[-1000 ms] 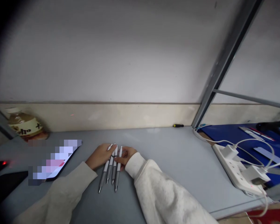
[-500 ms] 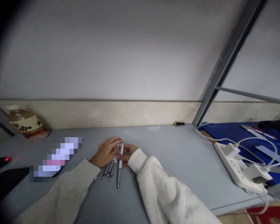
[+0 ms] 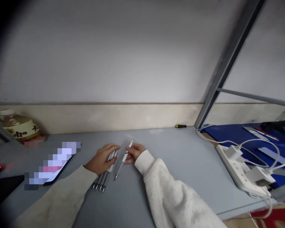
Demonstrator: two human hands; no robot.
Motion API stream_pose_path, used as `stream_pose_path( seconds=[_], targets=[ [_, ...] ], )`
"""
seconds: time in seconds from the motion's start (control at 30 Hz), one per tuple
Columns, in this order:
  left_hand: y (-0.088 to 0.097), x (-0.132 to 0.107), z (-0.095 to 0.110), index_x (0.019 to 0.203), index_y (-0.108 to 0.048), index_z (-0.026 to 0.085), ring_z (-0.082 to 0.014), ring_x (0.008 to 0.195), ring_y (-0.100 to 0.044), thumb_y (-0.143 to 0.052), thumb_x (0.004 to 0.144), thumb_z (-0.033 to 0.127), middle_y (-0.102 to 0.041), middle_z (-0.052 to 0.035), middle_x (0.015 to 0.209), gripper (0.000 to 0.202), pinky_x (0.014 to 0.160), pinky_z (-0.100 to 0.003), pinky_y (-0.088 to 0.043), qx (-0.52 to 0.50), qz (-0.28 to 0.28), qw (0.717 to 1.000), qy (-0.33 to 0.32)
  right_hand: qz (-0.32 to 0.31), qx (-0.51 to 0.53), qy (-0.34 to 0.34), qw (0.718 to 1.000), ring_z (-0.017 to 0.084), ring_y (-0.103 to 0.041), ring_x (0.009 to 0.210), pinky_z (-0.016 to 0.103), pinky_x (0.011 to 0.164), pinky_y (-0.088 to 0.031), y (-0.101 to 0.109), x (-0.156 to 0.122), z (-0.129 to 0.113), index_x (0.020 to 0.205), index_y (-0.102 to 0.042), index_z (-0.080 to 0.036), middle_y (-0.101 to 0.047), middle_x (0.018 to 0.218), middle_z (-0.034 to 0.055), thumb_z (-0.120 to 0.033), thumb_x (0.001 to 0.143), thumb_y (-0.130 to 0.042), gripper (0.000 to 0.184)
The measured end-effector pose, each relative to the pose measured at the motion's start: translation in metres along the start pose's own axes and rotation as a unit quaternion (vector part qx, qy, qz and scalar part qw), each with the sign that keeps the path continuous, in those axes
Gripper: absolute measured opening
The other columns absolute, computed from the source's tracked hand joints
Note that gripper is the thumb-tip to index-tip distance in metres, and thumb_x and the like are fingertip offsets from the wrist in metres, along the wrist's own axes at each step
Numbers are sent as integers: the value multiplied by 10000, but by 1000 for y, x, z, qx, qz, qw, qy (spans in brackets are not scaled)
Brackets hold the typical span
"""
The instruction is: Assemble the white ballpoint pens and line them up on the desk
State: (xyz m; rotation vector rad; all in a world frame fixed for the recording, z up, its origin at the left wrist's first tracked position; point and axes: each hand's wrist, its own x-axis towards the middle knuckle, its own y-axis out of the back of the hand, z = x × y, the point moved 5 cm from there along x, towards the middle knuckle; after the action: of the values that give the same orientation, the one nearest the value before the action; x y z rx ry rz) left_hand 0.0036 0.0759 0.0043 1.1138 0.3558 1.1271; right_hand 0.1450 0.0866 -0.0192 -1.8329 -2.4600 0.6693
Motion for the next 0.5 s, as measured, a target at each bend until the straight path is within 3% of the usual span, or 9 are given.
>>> stream_pose_path(
  seconds=[0.1, 0.27, 0.37, 0.5],
  targets=[
    [3, -2, -2, 1046, -558, 201, -230, 1044, -513, -450, 724, 170, -579, -71, 1074, 342, 886, -372, -392, -5, -3, 1000, -6, 23, 12, 3, 1000, 107, -556, 452, 336, 550, -551, 11, -3, -8, 662, -530, -145, -505, 429, -60, -331, 602, -732, 281],
    [7, -3, 2, 983, -567, 239, -207, 1051, -515, -360, 824, 236, -579, -41, 1089, 262, 882, -370, -363, 16, 21, 1000, 16, 33, 9, 29, 999, 132, -597, 512, 335, 581, -548, 30, -6, -19, 686, -553, -143, -573, 484, -24, -271, 542, -756, 280],
    [7, -4, 15, 1046, -530, 225, -197, 1004, -531, -305, 874, 268, -597, -42, 1063, 287, 858, -360, -359, 4, 15, 1000, -27, 15, -5, 41, 999, 152, -627, 542, 328, 595, -547, 34, -8, -25, 666, -543, -150, -617, 518, -8, -229, 471, -766, 307],
    [8, -6, 30, 1053, -506, 173, -203, 904, -542, -332, 901, 295, -621, -58, 948, 261, 794, -351, -373, 46, 58, 993, -95, -14, -52, 43, 998, 147, -635, 542, 294, 572, -541, 29, -12, -31, 637, -523, -151, -627, 523, -17, -239, 468, -750, 296]
  ],
)
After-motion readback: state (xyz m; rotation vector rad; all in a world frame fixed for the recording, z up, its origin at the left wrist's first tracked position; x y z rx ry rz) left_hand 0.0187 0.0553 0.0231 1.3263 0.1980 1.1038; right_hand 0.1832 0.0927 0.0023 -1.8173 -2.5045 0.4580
